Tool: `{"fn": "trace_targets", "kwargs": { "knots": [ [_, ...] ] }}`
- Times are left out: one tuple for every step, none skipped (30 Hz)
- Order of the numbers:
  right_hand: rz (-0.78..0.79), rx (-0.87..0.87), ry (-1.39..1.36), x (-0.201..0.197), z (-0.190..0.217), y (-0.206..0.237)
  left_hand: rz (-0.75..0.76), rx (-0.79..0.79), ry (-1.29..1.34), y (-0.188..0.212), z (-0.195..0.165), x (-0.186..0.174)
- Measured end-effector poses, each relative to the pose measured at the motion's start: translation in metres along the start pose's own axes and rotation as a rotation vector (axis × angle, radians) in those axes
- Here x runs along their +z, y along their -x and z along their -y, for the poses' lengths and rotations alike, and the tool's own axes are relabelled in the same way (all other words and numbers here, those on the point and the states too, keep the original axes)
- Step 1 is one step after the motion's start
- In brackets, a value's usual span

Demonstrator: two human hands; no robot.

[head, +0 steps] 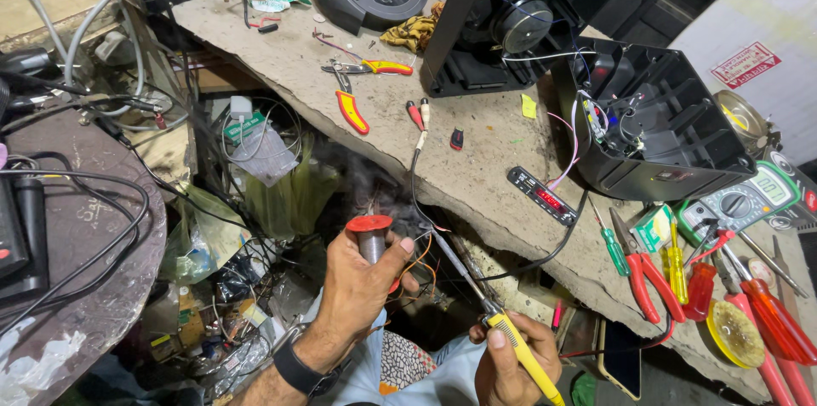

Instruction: The person twists exposed wire ends together, then uses a soldering iron and solder wire to join them. After soldering, the person wraps the connection with black electrical tape. The task is performed while seated with the components held in the hands.

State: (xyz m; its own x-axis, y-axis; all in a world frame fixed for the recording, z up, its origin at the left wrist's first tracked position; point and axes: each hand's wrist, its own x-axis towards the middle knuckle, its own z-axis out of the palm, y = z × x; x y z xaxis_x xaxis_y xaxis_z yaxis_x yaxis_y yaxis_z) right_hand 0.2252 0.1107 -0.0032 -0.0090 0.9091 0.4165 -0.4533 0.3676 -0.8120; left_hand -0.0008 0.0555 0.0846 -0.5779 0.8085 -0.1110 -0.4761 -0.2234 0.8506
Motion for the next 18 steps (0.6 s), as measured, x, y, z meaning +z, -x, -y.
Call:
{"fn": "trace_targets", "kwargs": {
  "knots": [
    [-0.003,0.004,0.006,0.0006,0.0004,-0.0001,0.009,0.019,-0.014,-0.0003,0.0007,-0.0004],
    [-0.005,0.009,0.013,0.0011,0.0009,-0.0001,0.018,0.036,-0.027,-0.0006,0.0013,-0.0007],
    [-0.009,0.019,0.023,0.0014,0.0017,-0.0002,0.026,0.054,-0.041,-0.0009,0.0018,-0.0011],
    [-0.013,0.03,0.033,0.0017,0.0024,-0.0003,0.02,0.039,-0.023,-0.0012,0.0021,-0.0013],
    [-0.017,0.041,0.044,0.0022,0.0029,-0.0004,0.014,0.024,-0.005,-0.0016,0.0021,-0.0015],
    [-0.017,0.042,0.043,0.0027,0.0031,-0.0005,0.008,0.009,0.013,-0.002,0.0021,-0.0015],
    [-0.016,0.042,0.041,0.0035,0.003,-0.0007,0.015,0.014,0.015,-0.0023,0.0016,-0.0017],
    [-0.015,0.043,0.04,0.0042,0.003,-0.0008,0.022,0.018,0.019,-0.0024,0.0011,-0.0017],
    [-0.014,0.039,0.041,0.0051,0.0025,-0.0011,0.028,0.022,0.022,-0.0027,0.0006,-0.0016],
    [-0.011,0.034,0.041,0.0058,0.002,-0.0013,0.024,0.028,0.025,-0.0028,0.0,-0.0016],
    [-0.009,0.028,0.041,0.0064,0.0015,-0.0015,0.02,0.033,0.027,-0.003,-0.0006,-0.0013],
    [-0.004,0.031,0.052,0.0068,0.0011,-0.0017,0.015,0.038,0.03,-0.0029,-0.0011,-0.0011],
    [0.001,0.035,0.063,0.0067,0.0011,-0.0017,0.013,0.044,0.036,-0.0024,-0.0015,-0.0011],
    [0.005,0.038,0.075,0.0065,0.0009,-0.0017,0.011,0.05,0.042,-0.0019,-0.0019,-0.0011],
    [0.013,0.037,0.091,0.0058,0.0007,-0.0017,0.009,0.057,0.048,-0.0013,-0.0021,-0.0012],
    [0.02,0.036,0.107,0.0047,0.0006,-0.0014,0.0,0.07,0.034,-0.0007,-0.0024,-0.0014],
    [0.027,0.036,0.123,0.0035,0.0003,-0.0011,-0.009,0.082,0.02,0.0001,-0.0028,-0.0017],
    [0.043,0.023,0.117,0.0019,-0.0002,-0.0009,-0.018,0.094,0.007,0.001,-0.0032,-0.0018]
  ]
}}
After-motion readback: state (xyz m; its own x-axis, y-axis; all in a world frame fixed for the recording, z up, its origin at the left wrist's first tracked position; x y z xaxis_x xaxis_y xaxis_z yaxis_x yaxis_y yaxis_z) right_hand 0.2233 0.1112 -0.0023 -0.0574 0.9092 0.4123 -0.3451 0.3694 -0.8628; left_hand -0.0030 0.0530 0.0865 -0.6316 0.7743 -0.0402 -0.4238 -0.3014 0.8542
